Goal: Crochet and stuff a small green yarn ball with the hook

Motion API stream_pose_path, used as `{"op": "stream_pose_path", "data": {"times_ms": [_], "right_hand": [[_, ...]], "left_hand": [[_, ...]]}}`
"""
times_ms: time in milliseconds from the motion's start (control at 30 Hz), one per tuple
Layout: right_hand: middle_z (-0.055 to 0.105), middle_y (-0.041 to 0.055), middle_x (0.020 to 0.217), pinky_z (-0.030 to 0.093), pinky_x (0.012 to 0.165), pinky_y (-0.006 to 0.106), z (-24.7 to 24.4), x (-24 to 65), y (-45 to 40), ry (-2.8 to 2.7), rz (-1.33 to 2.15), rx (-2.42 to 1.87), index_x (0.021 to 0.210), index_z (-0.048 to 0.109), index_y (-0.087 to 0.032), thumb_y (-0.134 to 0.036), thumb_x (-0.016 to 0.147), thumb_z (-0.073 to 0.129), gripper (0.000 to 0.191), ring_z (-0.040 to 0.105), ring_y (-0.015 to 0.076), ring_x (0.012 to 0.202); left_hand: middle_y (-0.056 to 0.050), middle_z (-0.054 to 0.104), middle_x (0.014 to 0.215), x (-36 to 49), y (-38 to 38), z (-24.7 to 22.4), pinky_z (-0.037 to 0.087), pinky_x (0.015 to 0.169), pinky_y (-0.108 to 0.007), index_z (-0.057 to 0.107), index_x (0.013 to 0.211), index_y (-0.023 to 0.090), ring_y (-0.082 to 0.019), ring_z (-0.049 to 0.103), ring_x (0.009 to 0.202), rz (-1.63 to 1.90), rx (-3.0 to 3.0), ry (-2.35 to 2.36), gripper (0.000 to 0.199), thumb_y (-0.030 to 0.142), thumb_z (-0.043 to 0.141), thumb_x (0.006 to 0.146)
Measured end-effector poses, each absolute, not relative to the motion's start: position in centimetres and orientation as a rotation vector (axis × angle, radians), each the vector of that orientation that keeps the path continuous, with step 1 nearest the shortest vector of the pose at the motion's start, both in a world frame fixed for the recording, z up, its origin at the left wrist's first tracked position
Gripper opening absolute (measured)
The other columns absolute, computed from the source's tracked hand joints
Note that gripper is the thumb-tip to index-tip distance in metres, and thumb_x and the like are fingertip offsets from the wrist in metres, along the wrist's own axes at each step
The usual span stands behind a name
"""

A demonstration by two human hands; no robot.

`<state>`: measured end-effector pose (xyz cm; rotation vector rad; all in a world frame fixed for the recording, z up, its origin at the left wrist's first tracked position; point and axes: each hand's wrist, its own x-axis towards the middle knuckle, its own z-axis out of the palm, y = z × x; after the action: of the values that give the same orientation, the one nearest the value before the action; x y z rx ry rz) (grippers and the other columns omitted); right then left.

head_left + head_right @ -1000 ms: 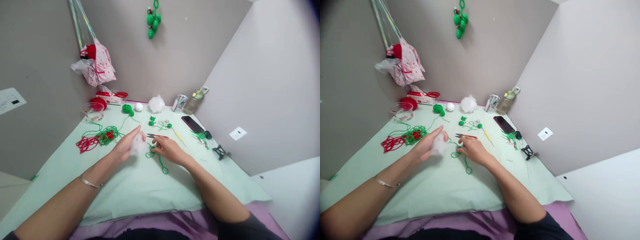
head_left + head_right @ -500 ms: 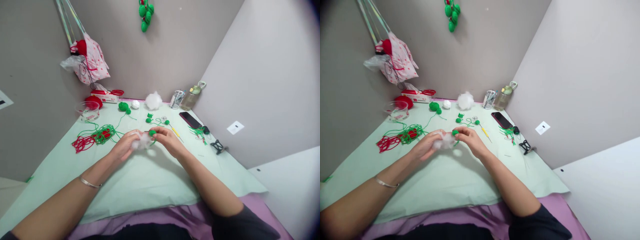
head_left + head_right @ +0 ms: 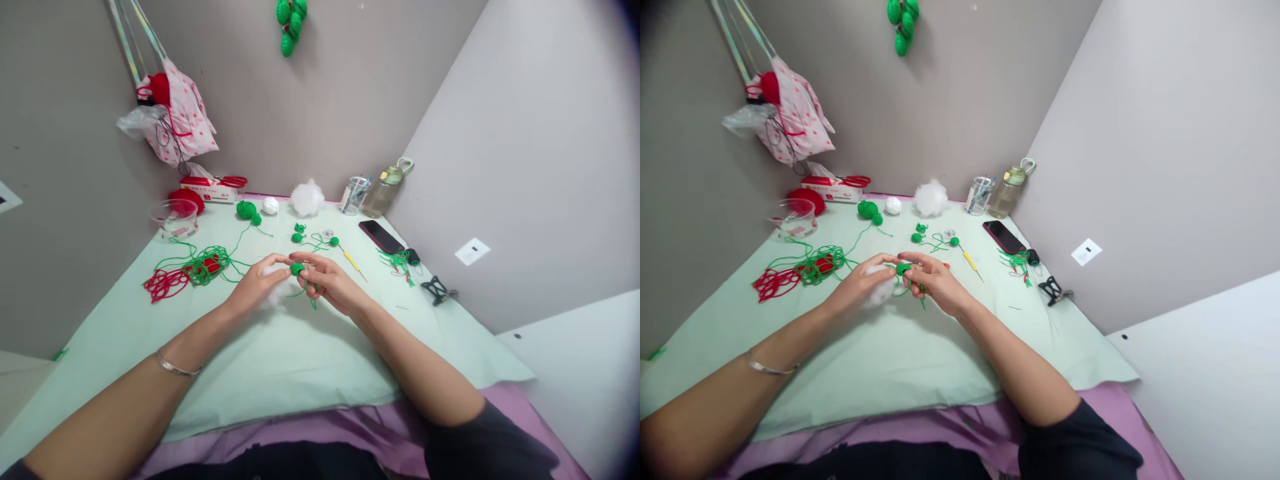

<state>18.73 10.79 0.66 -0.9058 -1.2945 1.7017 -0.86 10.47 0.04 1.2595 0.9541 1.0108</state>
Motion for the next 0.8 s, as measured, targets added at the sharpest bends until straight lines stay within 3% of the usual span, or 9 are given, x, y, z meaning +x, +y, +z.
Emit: {"op": "stream_pose_path", "data": {"times_ms": [67,267,467,600,667,800], "right_hand": [[0.06,-0.0042,0.071,0.032,0.05,0.024,0.8,18.8,10.7,-1.3,1.706,-0.905,0.121,0.066,-0.024,-0.031,0.075,0.079,0.048,0.045,0.0093,0.055],[0.057,-0.0052,0.067,0.034,0.052,0.025,1.0,19.0,10.6,-1.32,1.74,-0.935,0.122,0.065,-0.022,-0.029,0.076,0.076,0.048,0.041,0.009,0.053],[0.062,-0.0023,0.077,0.04,0.062,0.026,0.4,19.4,11.0,-1.447,1.745,-0.922,0.126,0.065,-0.021,-0.029,0.076,0.077,0.052,0.052,0.0119,0.068],[0.058,-0.0022,0.07,0.039,0.065,0.027,0.2,19.7,11.2,-1.687,1.598,-0.974,0.095,0.073,-0.018,-0.038,0.081,0.074,0.025,0.048,0.0119,0.066],[0.056,-0.0013,0.07,0.041,0.07,0.028,0.3,19.8,11.3,-1.706,1.419,-1.023,0.081,0.072,-0.018,-0.044,0.085,0.07,0.026,0.048,0.0128,0.069],[0.067,0.0046,0.098,0.045,0.087,0.03,0.7,20.0,11.2,-1.545,1.101,-0.925,0.069,0.068,-0.02,-0.041,0.086,0.072,0.028,0.058,0.0183,0.099]], "left_hand": [[0.001,0.067,0.075,-0.9,10.5,-0.1,0.04,0.058,-0.025,0.073,0.111,0.021,-0.016,0.056,0.061,0.979,1.374,0.927,0.035,0.037,0.074,0.08],[-0.001,0.072,0.093,-1.0,10.3,-0.3,0.046,0.076,-0.026,0.073,0.12,0.024,-0.02,0.063,0.082,1.004,1.618,0.924,0.037,0.035,0.073,0.085],[-0.004,0.074,0.105,-1.0,10.2,-0.1,0.047,0.089,-0.029,0.074,0.103,0.022,-0.024,0.066,0.099,1.043,1.736,0.932,0.022,0.035,0.07,0.086],[-0.002,0.068,0.106,-1.2,10.7,-0.5,0.045,0.094,-0.029,0.068,0.103,0.022,-0.023,0.062,0.103,1.161,1.726,1.022,0.022,0.035,0.07,0.085],[-0.002,0.066,0.104,-1.3,11.0,-0.8,0.045,0.094,-0.03,0.066,0.101,0.022,-0.023,0.061,0.104,1.183,1.715,1.045,0.021,0.035,0.07,0.084],[-0.002,0.065,0.104,-1.3,11.1,-1.0,0.045,0.095,-0.032,0.065,0.099,0.022,-0.023,0.061,0.103,1.153,1.684,1.051,0.022,0.036,0.07,0.083]]}}
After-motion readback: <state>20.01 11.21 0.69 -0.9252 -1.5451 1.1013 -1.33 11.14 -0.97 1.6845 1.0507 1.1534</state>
